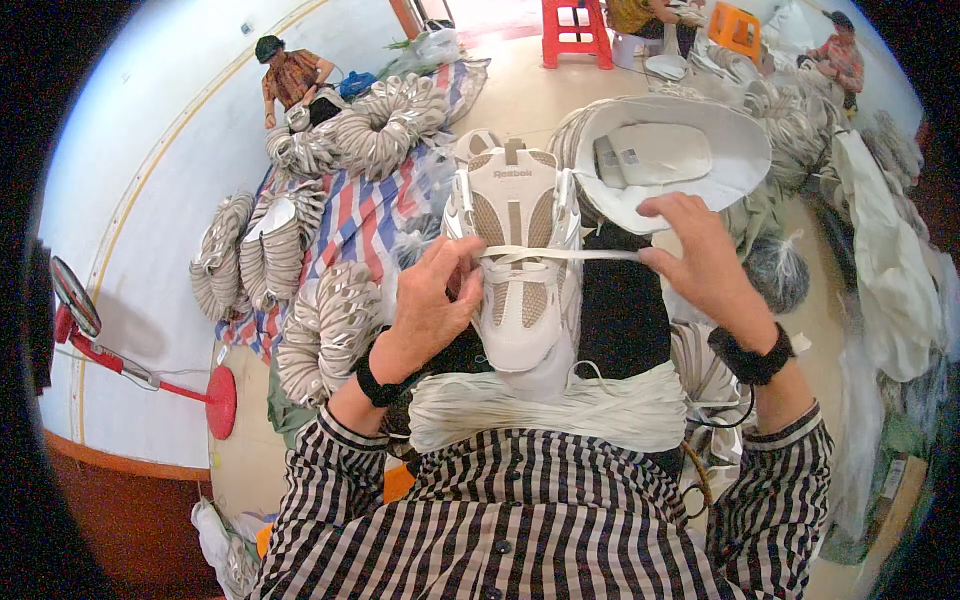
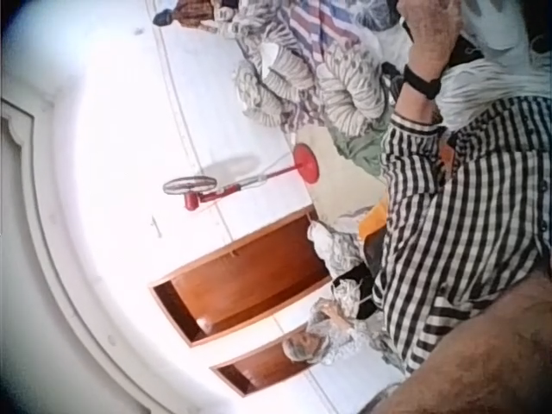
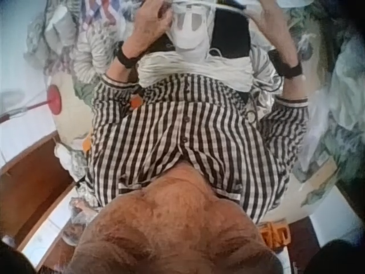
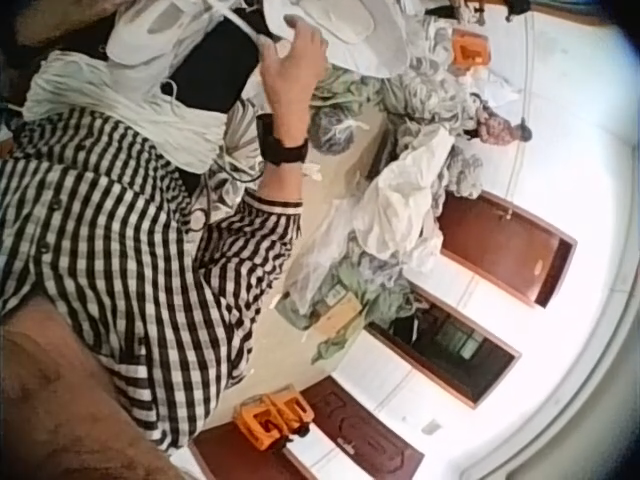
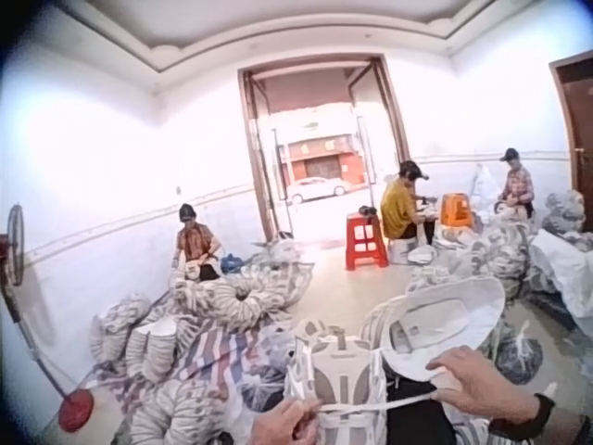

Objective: The recorder is lacing a white Reebok shoe while sitting in a workshop with several other workers.

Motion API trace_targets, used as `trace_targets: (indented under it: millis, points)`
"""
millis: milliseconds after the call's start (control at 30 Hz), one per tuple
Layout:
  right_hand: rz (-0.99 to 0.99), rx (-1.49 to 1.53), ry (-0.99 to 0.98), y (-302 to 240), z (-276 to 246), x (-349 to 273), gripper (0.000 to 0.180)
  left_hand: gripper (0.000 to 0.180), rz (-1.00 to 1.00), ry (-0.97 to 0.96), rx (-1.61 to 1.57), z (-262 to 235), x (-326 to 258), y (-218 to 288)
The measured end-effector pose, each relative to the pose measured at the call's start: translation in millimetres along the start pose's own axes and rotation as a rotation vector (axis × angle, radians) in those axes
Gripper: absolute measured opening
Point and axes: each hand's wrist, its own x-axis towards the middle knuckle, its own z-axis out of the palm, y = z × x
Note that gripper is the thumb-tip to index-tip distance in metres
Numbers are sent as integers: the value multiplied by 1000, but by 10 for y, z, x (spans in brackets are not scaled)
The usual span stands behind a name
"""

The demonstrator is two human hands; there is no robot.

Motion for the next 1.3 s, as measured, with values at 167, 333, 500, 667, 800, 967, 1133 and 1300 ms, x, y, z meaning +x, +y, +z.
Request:
trace_targets:
  millis: [167, 333, 500, 667, 800, 967, 1133, 1300]
  points:
    - [-109, 125, 24, -398, 310, -117, 20, 28, 73, -73, 55, -70, 108, 16]
    - [-128, 125, 73, -628, 634, -42, 18, 20, 139, -100, 51, -110, 202, 72]
    - [-170, -79, 130, -661, 825, 31, 15, 18, 73, -158, 8, -148, 261, 139]
    - [-134, -220, 60, -708, 846, 71, 14, 16, 98, -256, 113, -140, 318, 130]
    - [3, -234, -129, -750, 819, 116, 16, 14, 97, -270, 94, -149, 355, 137]
    - [54, 58, -204, -790, 753, 138, 14, 12, 152, -291, 221, -168, 380, 172]
    - [75, 172, -164, -881, 770, 112, 11, 12, 260, -284, 277, -216, 367, 132]
    - [166, 355, -25, -769, 744, 132, 12, 17, 397, -216, 426, -330, 304, 61]
